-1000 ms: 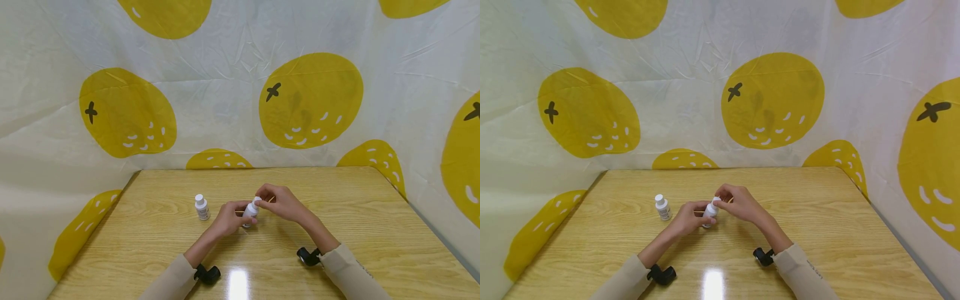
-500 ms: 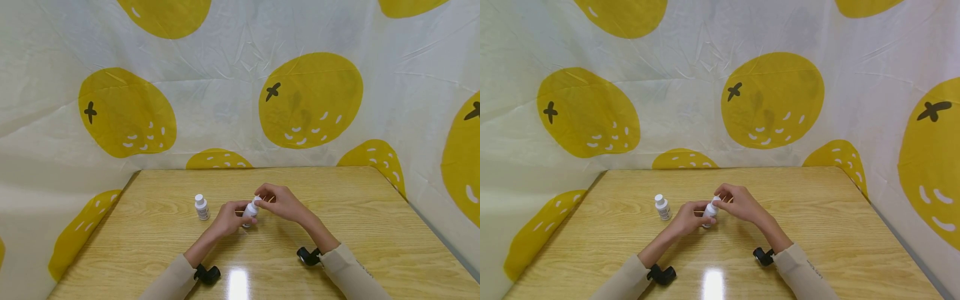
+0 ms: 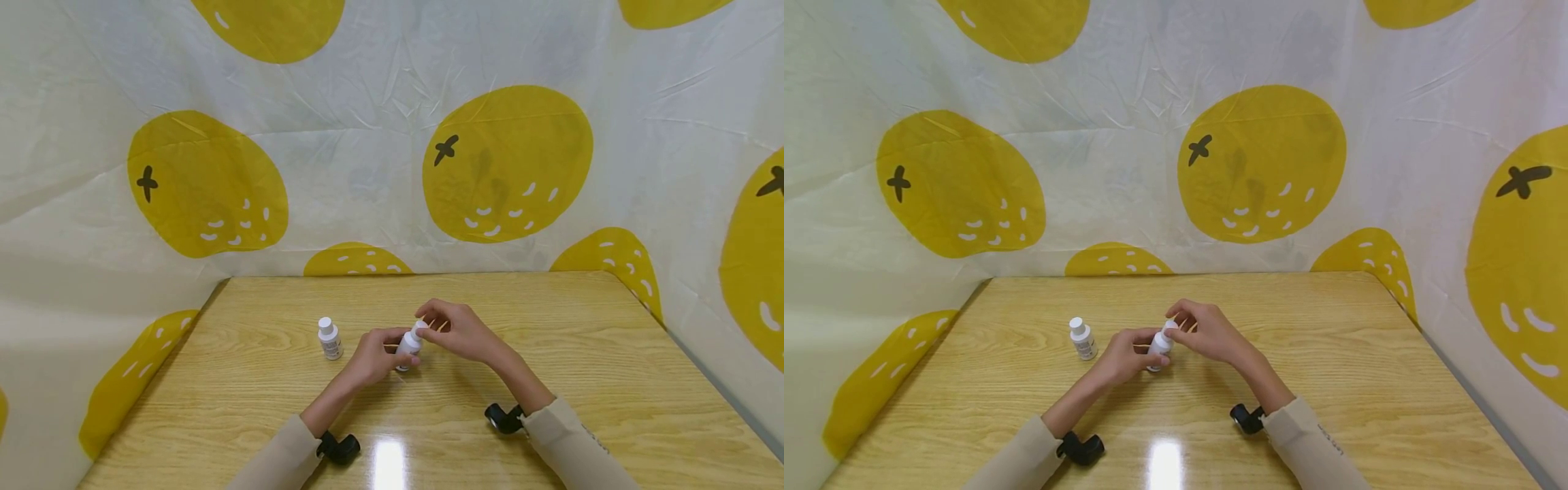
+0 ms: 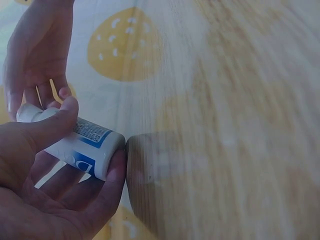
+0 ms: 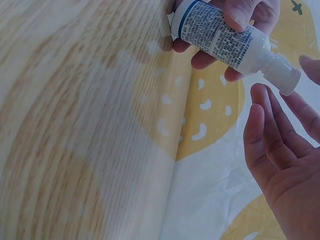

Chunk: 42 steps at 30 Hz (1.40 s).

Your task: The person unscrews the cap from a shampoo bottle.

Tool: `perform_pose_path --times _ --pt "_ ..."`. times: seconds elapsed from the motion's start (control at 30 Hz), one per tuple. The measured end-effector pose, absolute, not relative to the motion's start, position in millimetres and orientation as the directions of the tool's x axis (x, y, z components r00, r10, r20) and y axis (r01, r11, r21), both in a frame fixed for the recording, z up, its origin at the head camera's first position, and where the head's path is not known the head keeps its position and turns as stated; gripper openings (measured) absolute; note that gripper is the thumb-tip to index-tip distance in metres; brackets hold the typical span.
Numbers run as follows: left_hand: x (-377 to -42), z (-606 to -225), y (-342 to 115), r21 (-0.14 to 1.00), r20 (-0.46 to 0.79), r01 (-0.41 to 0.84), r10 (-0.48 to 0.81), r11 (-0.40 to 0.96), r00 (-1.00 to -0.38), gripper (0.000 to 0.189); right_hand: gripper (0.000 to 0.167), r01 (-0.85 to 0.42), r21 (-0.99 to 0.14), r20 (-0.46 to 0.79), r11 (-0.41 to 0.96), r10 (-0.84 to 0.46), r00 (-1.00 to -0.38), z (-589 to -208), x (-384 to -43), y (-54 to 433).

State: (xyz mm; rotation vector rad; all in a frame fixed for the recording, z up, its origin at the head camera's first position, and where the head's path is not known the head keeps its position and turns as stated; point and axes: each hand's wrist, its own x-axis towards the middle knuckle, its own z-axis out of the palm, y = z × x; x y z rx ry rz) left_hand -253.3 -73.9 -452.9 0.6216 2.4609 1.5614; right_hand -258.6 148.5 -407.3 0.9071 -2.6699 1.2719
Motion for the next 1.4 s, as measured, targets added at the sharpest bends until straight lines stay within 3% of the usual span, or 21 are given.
perform_pose_path --times 0.3,0.6,1.0,1.4 --pt "-253.6 -453.1 -74.3 0.894 0.083 0.258 0.429 0.367 -0.899 0.046 0.013 -0.526 -0.698 0.282 0.487 -0.488 -0.826 -406.4 -258.1 148.2" --pt "-253.8 -453.0 -74.0 0.887 0.095 0.273 0.431 0.374 -0.898 0.046 0.023 -0.524 -0.695 0.276 0.492 -0.49 -0.827 -407.0 -258.5 148.9" --pt "-254.0 -453.2 -73.5 0.9 0.087 0.257 0.431 0.353 -0.898 0.046 0.017 -0.555 -0.687 0.303 0.469 -0.509 -0.805 -407.9 -259.6 149.5" --pt "-253.0 -452.6 -73.1 0.898 0.091 0.261 0.432 0.354 -0.897 0.044 0.026 -0.571 -0.704 0.302 0.421 -0.551 -0.778 -407.8 -259.8 150.0"
